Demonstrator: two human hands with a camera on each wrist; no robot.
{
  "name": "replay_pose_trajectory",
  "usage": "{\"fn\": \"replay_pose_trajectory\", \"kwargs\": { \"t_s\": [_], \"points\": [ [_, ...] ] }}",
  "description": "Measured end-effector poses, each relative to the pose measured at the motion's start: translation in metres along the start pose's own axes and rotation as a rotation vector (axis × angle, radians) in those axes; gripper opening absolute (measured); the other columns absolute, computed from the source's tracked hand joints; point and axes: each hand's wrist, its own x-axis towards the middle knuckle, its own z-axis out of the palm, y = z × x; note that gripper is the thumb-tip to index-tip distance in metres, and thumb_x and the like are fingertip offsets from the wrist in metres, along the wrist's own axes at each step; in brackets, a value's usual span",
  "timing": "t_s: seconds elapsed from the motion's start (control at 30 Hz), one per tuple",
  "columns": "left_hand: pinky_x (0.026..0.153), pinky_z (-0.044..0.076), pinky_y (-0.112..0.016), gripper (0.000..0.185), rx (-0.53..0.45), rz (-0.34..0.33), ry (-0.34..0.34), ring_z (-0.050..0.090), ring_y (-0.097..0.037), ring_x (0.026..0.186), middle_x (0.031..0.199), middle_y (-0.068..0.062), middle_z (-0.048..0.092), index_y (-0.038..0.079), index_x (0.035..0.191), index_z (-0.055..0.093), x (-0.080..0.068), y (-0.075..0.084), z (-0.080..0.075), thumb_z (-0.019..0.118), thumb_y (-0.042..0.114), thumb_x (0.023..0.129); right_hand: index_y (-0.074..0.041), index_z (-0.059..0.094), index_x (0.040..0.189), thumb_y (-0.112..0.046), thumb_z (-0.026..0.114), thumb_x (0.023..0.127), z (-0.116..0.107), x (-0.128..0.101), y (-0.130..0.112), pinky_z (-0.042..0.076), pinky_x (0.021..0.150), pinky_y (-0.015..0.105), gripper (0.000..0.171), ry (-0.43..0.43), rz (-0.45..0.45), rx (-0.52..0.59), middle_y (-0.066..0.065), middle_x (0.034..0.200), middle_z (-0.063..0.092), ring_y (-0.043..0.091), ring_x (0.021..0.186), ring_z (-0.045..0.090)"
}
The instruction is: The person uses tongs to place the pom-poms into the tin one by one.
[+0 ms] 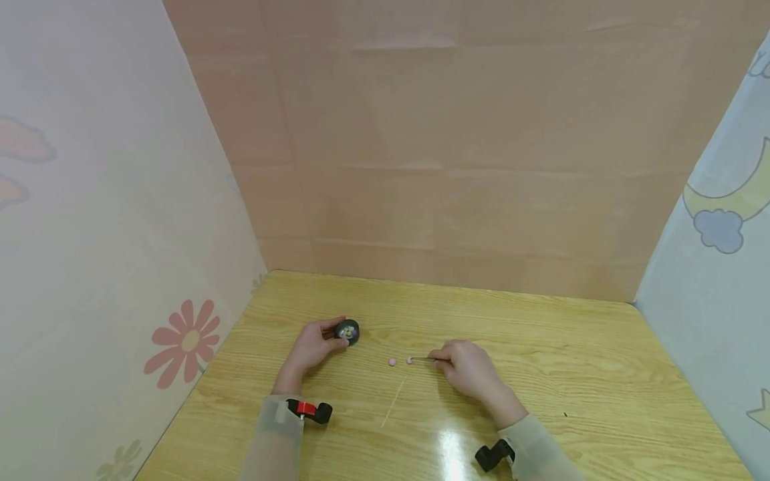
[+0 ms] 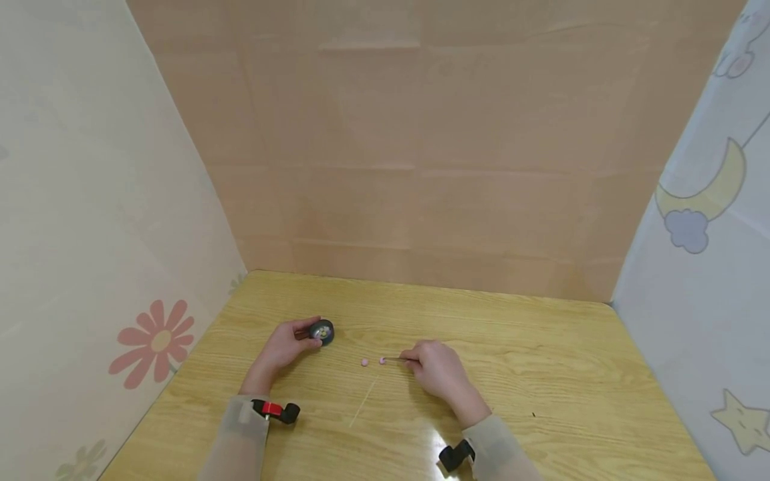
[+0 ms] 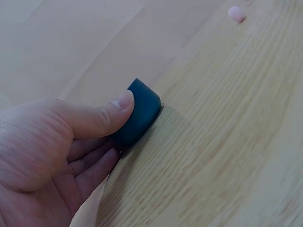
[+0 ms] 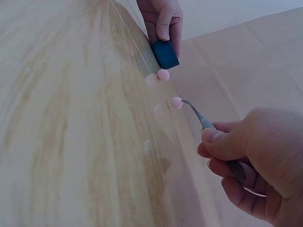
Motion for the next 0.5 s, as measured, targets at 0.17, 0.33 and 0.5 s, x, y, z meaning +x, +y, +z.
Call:
{"fn": "replay_pose_trajectory", "kwargs": {
  "t_s": [0.17, 0.33, 0.5],
  "points": [
    [0.107, 0.055, -0.047, 0.056, 0.001, 0.004, 0.002, 0.067, -0.033, 0.128, 0.143, -0.018, 0.066, 0.004, 0.147, 0.065, -0.0002, 0.0001, 0.0000, 0.083, 0.006, 0.094, -0.018, 0.088, 0.107, -0.007, 0.085, 0.091, -0.0033, 0.0003, -0.0020, 0.048, 0.061, 0.025, 0.021, -0.002, 0.010, 0.003, -0.011, 0.086, 0.072, -0.001, 0.070, 0.057],
    [0.108, 0.055, -0.047, 0.056, -0.002, 0.008, -0.007, 0.066, -0.033, 0.129, 0.144, -0.018, 0.066, 0.003, 0.147, 0.065, 0.0008, -0.0001, -0.0008, 0.083, 0.005, 0.094, -0.018, 0.087, 0.107, -0.005, 0.084, 0.091, -0.0042, -0.0001, -0.0025, 0.052, 0.063, 0.026, 0.021, 0.002, 0.023, 0.022, -0.010, 0.089, 0.074, 0.003, 0.073, 0.064],
    [0.107, 0.055, -0.048, 0.057, 0.011, 0.014, -0.011, 0.066, -0.035, 0.129, 0.144, -0.019, 0.066, 0.003, 0.147, 0.065, 0.0005, -0.0004, -0.0018, 0.084, 0.005, 0.093, -0.019, 0.087, 0.107, -0.006, 0.085, 0.091, -0.0040, 0.0001, -0.0043, 0.058, 0.068, 0.030, 0.021, 0.017, 0.035, 0.044, -0.008, 0.094, 0.077, 0.011, 0.082, 0.072]
  ]
}}
